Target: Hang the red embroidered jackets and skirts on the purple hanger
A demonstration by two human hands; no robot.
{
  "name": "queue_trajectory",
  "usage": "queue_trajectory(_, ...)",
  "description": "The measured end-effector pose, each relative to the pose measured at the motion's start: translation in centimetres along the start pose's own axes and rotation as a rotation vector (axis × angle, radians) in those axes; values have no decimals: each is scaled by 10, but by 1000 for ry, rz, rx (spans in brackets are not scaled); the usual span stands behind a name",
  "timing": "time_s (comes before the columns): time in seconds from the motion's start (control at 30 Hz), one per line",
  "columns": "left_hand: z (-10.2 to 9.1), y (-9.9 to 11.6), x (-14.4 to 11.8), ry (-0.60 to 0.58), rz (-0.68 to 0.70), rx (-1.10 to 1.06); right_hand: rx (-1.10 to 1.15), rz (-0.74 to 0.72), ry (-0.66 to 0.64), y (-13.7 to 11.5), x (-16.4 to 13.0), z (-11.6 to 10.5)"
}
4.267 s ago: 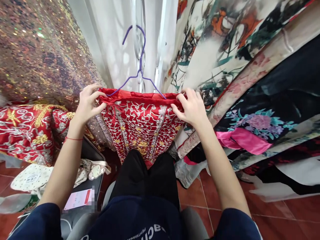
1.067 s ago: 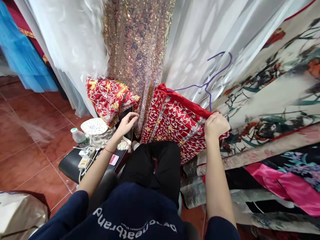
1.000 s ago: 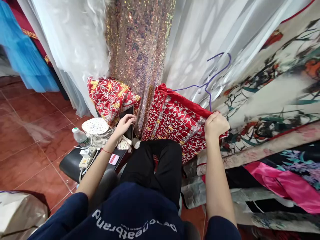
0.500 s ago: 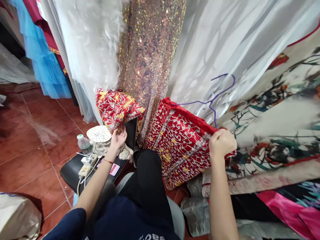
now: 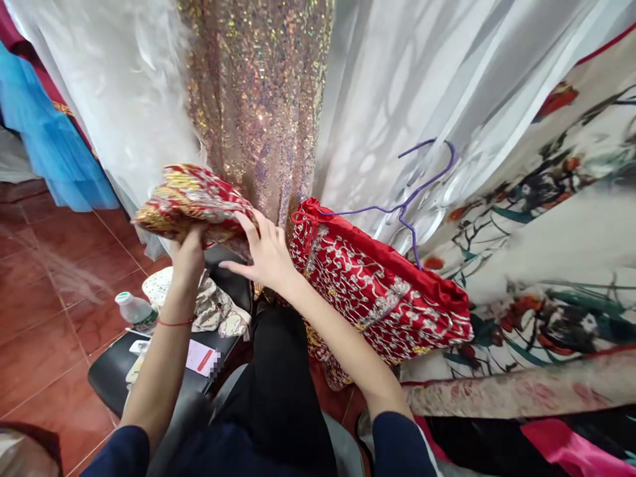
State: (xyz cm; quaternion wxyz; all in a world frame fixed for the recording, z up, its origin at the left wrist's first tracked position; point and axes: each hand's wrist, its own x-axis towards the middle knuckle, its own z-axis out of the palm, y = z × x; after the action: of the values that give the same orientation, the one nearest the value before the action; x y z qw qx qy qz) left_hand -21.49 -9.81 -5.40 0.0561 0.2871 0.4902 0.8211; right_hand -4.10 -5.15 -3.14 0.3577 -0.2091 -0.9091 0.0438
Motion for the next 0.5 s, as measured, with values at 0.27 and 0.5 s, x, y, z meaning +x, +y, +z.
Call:
queue_trajectory(0.27, 55, 6, -3, -287, 34, 23, 142, 145, -72, 35, 36, -10)
queue_trajectory(0.5, 95, -20, 41, -334, 226, 366, -309, 384, -200, 70, 82, -40)
